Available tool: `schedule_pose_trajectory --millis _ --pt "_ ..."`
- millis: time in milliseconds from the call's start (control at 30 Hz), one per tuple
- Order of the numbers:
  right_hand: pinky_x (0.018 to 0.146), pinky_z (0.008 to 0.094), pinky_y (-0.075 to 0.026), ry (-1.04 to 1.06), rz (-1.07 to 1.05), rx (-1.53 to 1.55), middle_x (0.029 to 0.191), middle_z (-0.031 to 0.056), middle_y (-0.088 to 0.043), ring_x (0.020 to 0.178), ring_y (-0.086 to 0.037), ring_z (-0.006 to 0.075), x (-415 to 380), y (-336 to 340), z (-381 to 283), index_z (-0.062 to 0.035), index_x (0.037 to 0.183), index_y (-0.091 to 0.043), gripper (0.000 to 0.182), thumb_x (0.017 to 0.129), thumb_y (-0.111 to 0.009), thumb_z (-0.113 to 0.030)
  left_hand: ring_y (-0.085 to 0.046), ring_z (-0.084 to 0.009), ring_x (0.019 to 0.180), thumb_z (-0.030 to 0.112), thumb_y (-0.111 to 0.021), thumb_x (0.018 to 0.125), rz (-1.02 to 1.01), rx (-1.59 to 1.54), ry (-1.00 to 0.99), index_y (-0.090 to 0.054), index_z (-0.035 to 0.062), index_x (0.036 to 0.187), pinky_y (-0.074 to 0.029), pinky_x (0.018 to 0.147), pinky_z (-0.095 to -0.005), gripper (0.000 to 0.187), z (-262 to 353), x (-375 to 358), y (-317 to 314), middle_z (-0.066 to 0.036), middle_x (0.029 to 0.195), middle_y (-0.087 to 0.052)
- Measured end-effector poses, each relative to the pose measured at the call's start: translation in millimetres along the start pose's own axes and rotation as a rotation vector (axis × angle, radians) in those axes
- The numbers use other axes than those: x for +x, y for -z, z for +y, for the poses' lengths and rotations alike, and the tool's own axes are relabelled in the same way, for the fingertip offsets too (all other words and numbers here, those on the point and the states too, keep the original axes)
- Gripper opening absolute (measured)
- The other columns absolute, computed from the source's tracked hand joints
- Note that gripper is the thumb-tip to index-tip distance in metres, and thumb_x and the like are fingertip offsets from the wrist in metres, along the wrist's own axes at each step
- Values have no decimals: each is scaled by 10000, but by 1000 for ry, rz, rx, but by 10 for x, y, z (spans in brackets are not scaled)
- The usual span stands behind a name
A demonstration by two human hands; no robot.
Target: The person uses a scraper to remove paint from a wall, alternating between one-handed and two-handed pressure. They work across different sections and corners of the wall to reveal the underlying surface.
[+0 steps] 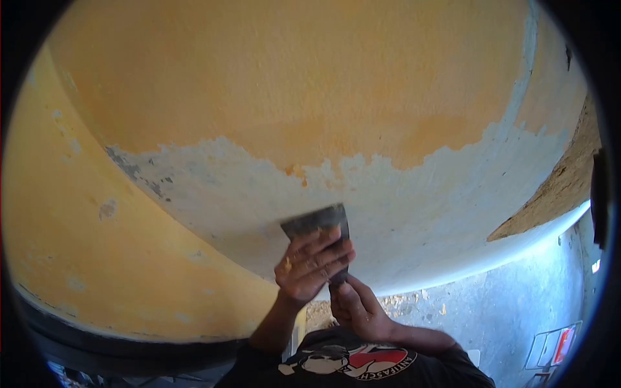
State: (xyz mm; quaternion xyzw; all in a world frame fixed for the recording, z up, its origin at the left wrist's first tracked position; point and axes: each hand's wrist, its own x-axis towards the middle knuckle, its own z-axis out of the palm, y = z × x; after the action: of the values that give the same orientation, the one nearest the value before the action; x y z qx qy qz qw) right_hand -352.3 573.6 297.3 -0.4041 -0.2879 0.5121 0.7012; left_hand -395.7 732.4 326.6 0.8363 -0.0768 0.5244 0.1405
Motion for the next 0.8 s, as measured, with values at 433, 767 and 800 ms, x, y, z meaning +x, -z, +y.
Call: schedule_pose_trajectory --millis 433,767,800 --pt "459 210 -238 -13 -89 37 675 -29 -338 530 -268 49 38 -267 -410 -97 1058 -410 327 1061 -339 -416 -690 -214 1060 161 -655 799 41 30 -38 -795 125 823 -466 980 -375 147 47 311 144 -48 900 -760" --pt "442 212 -207 -33 -10 53 659 -25 -338 513 -253 47 -49 -227 -371 -101 1037 -407 355 1051 -351 -451 -674 -191 1093 168 -650 834 -6 -30 8 -790 127 874 -469 988 -352 152 112 297 90 -34 952 -757" --pt "442 212 -207 -42 -2 59 659 -25 -338 513 -253 47 -10 -267 -457 -101 1037 -407 355 1051 -351 -451 -662 -171 1119 154 -669 836 3 -25 -55 -786 133 927 -476 994 -332 150 89 434 150 -26 1004 -753"
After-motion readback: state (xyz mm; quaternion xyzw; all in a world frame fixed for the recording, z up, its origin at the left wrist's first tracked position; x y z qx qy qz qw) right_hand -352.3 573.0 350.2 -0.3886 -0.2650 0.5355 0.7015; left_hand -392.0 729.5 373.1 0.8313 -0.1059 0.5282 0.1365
